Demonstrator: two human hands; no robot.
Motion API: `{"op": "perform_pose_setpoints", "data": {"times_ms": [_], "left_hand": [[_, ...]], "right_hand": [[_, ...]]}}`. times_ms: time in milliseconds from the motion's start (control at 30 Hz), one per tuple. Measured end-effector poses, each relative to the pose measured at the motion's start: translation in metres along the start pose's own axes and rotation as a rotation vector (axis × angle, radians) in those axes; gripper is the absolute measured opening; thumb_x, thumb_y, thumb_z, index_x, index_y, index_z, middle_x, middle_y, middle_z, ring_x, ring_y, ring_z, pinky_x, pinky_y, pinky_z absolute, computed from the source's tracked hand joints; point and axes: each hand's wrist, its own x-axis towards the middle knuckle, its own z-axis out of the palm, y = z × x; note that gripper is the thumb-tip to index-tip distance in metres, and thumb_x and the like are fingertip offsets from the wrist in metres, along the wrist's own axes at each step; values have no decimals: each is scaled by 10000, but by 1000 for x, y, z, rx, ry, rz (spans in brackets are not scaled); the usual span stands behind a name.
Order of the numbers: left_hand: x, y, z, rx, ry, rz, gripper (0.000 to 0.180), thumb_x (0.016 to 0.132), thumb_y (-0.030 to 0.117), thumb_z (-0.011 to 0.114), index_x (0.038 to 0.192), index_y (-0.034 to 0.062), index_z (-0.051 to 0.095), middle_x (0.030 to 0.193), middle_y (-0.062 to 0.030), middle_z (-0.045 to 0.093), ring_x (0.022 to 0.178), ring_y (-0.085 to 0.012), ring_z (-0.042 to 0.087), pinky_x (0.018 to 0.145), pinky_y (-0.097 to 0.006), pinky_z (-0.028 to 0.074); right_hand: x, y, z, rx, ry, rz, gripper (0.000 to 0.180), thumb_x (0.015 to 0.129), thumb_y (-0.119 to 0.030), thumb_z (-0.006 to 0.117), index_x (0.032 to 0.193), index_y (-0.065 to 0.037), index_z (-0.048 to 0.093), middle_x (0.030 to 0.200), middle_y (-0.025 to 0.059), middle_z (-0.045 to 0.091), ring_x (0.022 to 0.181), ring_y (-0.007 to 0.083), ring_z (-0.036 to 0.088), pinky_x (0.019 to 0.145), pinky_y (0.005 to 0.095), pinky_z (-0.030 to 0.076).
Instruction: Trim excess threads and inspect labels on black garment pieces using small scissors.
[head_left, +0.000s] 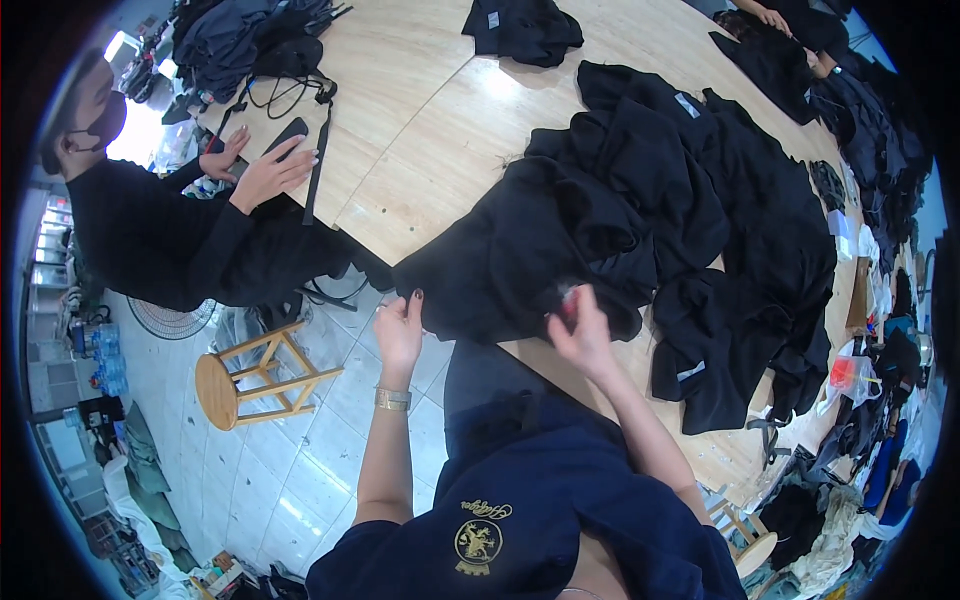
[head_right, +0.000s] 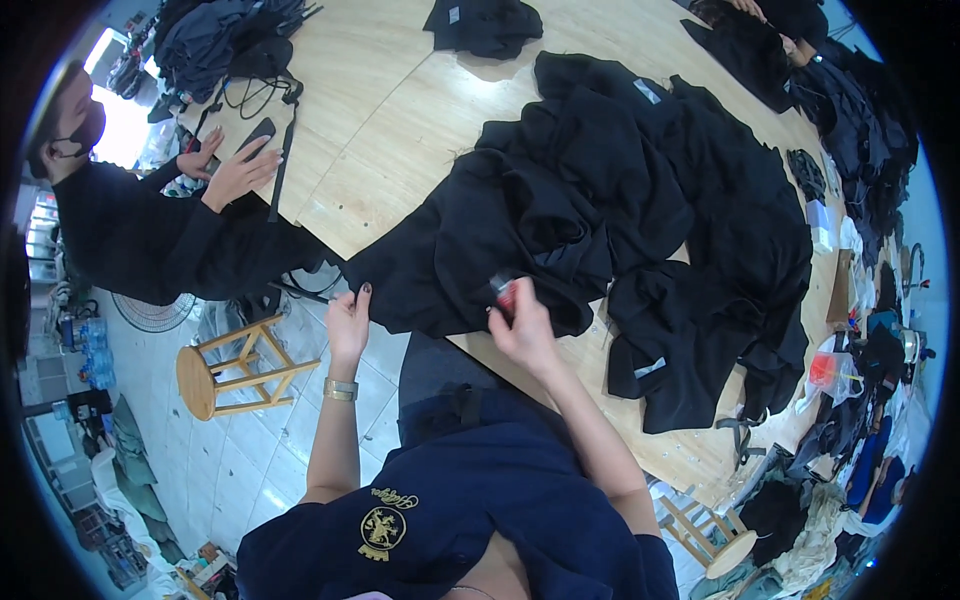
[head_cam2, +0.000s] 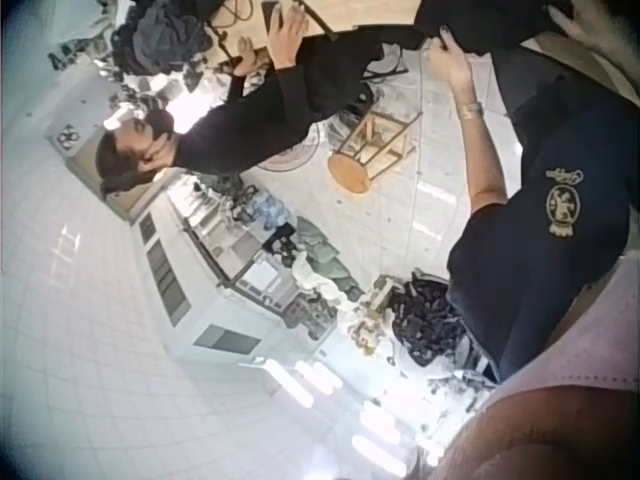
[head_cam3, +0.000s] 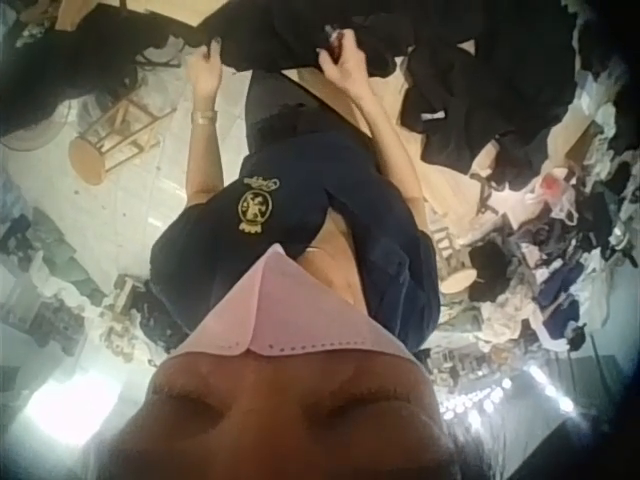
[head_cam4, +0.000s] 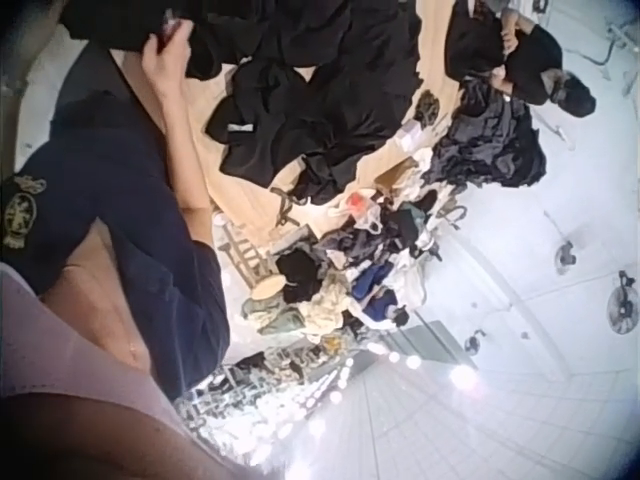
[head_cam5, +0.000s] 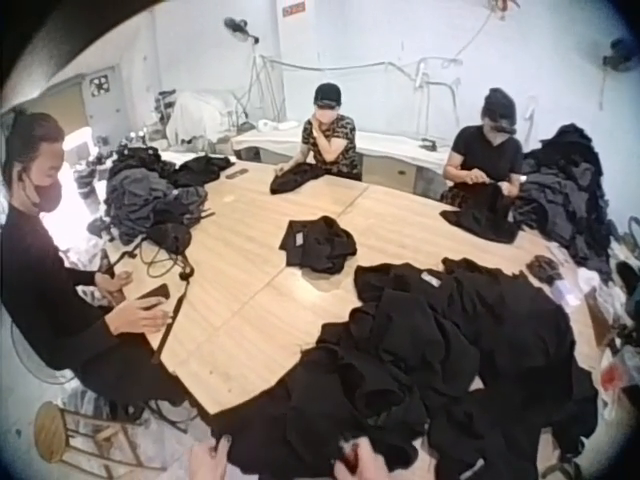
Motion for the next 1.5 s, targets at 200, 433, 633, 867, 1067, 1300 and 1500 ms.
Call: {"op": "perform_pose_setpoints", "data": {"times_ms": [200, 433, 633, 867, 1067, 1300, 1500], "left_hand": [[9, 57, -33, -677, 30, -155, 502, 895, 364, 553, 561, 4, 445, 452, 16, 351, 447, -59, 347, 416, -266, 275], [13, 111, -18, -489, 44, 82, 559, 896, 381, 533, 548, -16, 349, 456, -81, 286, 470, -128, 260, 432, -348, 259], [11, 118, -16, -476, -26, 10, 555, 908, 401, 504, 545, -3, 394, 446, -104, 419, 432, -132, 392, 415, -310, 328], [12, 111, -10, -975, -270, -155, 495, 908, 426, 495, 743, -27, 607, 616, -54, 598, 452, -86, 529, 397, -200, 409], [-1, 112, 1, -871, -370, -144, 461, 913, 410, 493, 717, 9, 607, 595, -54, 595, 496, -91, 559, 450, -208, 444], [-14, 134, -8, -600, -323, -26, 476, 921, 362, 489, 675, -36, 576, 577, -126, 611, 494, -155, 593, 462, -275, 462], [-14, 136, -21, -54, 30, 289, 464, 914, 316, 509, 611, -35, 516, 571, -170, 598, 533, -224, 622, 475, -364, 439]], "right_hand": [[40, -53, -76, 318, 387, -35, 275, 780, 13, 625, 823, -91, 374, 728, -35, 397, 590, 19, 362, 518, 178, 315], [75, -32, -128, -8, 671, -55, 244, 797, -50, 646, 878, -23, 418, 775, 52, 508, 688, 114, 491, 655, 251, 425], [45, -38, -66, -52, 469, -107, 222, 785, -52, 625, 885, -16, 430, 735, 91, 539, 643, 181, 546, 602, 290, 447], [25, -61, 10, 55, 74, -275, 371, 699, -148, 750, 870, -30, 442, 742, 92, 508, 636, 207, 539, 563, 300, 445], [33, -58, 16, -109, -5, -331, 217, 759, -32, 604, 886, -21, 429, 741, 148, 508, 677, 332, 547, 565, 387, 437], [26, -61, -4, -271, -100, -398, 109, 813, -74, 517, 893, -46, 449, 707, 146, 552, 640, 325, 575, 533, 396, 446], [18, -63, -12, -156, -60, -343, 144, 803, -39, 539, 906, -37, 439, 686, 158, 554, 604, 342, 578, 510, 416, 442]]}}
